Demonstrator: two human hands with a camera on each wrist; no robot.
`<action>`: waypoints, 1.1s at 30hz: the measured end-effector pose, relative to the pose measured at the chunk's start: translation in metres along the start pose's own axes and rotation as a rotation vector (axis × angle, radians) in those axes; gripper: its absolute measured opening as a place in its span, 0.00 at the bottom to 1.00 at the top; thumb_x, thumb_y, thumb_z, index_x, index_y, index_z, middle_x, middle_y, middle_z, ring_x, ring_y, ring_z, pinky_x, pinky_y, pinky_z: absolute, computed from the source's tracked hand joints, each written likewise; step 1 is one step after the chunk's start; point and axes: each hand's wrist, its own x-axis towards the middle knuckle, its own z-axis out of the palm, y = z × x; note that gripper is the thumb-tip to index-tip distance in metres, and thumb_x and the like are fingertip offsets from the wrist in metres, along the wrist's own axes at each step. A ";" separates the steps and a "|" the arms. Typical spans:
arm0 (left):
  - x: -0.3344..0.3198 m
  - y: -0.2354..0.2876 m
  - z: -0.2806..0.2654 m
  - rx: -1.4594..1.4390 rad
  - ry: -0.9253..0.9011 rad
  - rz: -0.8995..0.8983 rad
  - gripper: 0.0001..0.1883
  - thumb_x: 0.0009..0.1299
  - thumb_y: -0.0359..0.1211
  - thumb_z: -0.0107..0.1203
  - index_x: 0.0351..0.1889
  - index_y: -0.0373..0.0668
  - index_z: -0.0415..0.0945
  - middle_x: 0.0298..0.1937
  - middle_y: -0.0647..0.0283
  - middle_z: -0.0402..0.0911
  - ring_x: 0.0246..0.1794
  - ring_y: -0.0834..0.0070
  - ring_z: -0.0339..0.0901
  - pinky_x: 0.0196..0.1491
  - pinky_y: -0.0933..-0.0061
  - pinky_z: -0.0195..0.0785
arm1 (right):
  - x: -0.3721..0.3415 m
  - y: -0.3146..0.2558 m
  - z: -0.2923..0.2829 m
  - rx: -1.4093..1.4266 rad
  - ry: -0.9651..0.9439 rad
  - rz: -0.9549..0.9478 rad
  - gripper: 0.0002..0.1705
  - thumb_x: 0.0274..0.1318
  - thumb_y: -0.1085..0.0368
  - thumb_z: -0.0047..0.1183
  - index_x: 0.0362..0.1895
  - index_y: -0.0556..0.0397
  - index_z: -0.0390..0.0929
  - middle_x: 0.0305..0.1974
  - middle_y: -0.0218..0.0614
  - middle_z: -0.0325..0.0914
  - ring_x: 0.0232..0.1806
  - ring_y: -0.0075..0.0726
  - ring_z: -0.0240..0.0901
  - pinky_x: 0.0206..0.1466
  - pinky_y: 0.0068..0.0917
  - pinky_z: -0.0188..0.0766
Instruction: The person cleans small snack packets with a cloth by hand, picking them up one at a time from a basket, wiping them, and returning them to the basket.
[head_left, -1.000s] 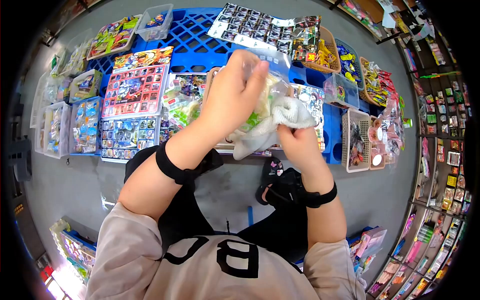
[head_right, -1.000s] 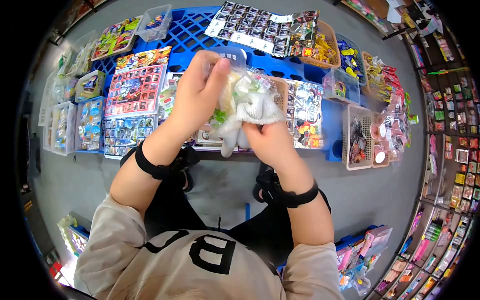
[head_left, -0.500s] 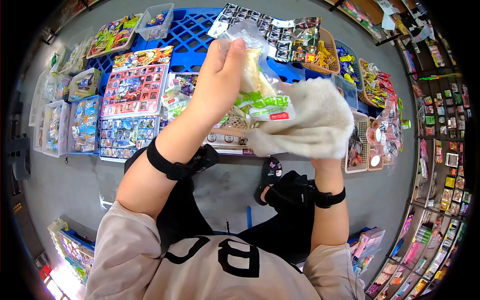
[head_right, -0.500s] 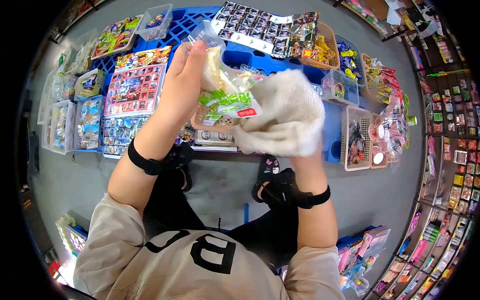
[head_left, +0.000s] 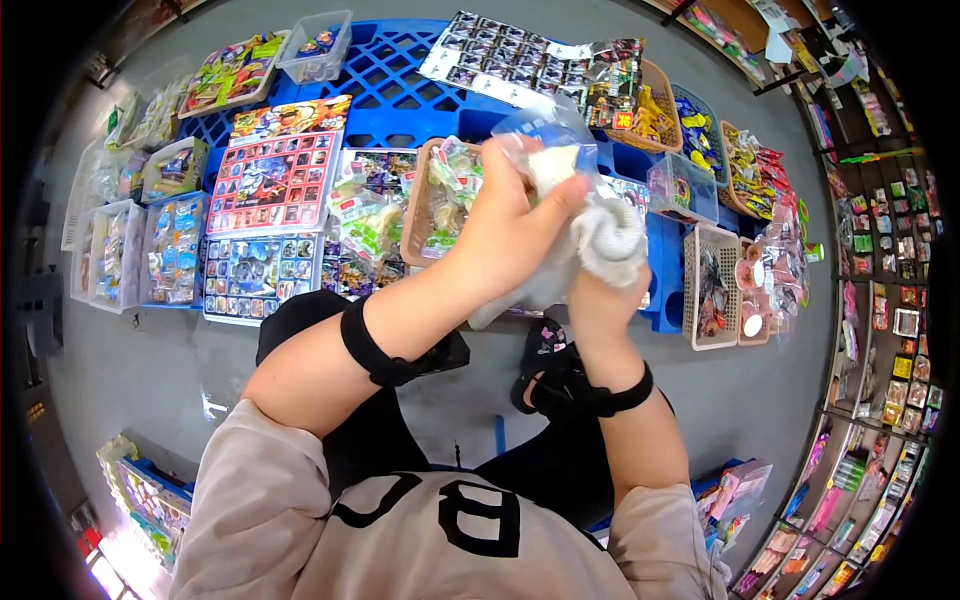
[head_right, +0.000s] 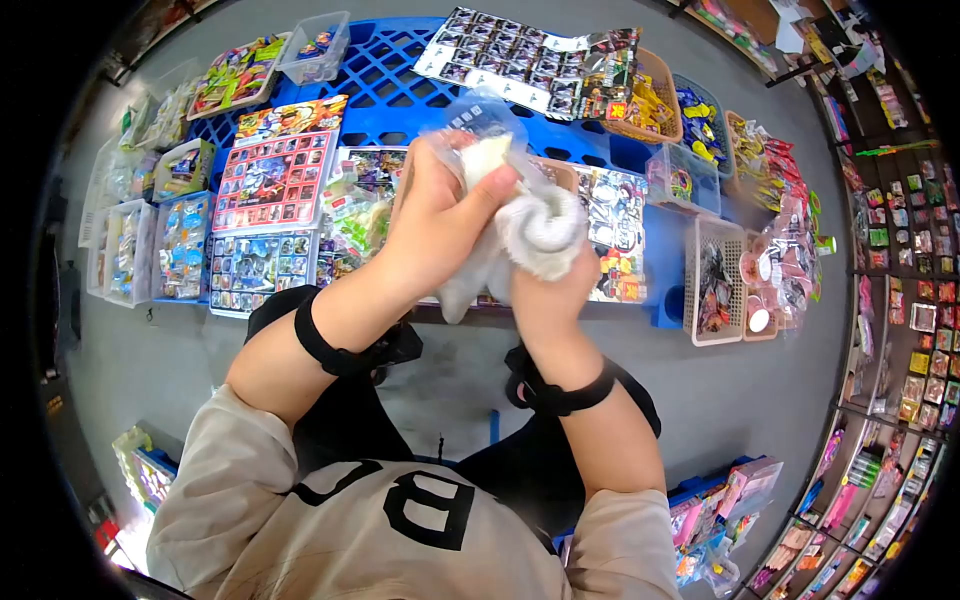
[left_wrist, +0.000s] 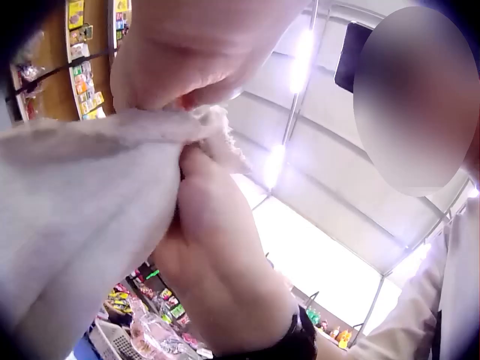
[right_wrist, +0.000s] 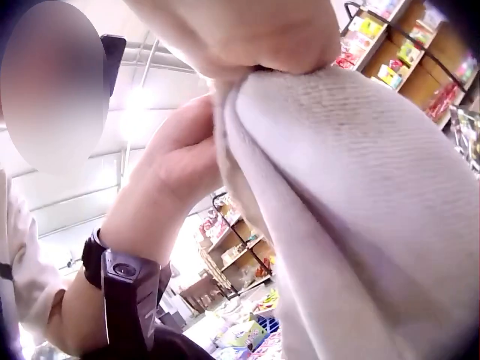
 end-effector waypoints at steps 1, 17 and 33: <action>0.001 0.001 -0.001 -0.154 -0.022 -0.084 0.25 0.62 0.32 0.53 0.47 0.35 0.49 0.42 0.56 0.65 0.42 0.76 0.66 0.43 0.76 0.63 | 0.002 0.002 -0.002 0.010 -0.003 -0.001 0.15 0.44 0.74 0.52 0.41 0.60 0.70 0.38 0.36 0.73 0.39 0.28 0.70 0.44 0.23 0.64; 0.033 -0.026 -0.130 0.068 0.042 -0.158 0.22 0.59 0.33 0.56 0.47 0.37 0.57 0.39 0.57 0.72 0.36 0.74 0.73 0.37 0.74 0.69 | 0.020 0.006 -0.054 -0.097 0.185 0.071 0.11 0.56 0.69 0.42 0.38 0.63 0.72 0.38 0.36 0.74 0.40 0.28 0.69 0.44 0.23 0.64; 0.042 -0.164 -0.212 1.180 -0.012 -0.158 0.33 0.53 0.41 0.60 0.54 0.36 0.60 0.47 0.47 0.71 0.47 0.53 0.70 0.48 0.64 0.63 | 0.024 0.009 -0.066 0.087 0.064 0.141 0.09 0.54 0.69 0.42 0.36 0.60 0.73 0.36 0.34 0.73 0.39 0.27 0.68 0.43 0.21 0.62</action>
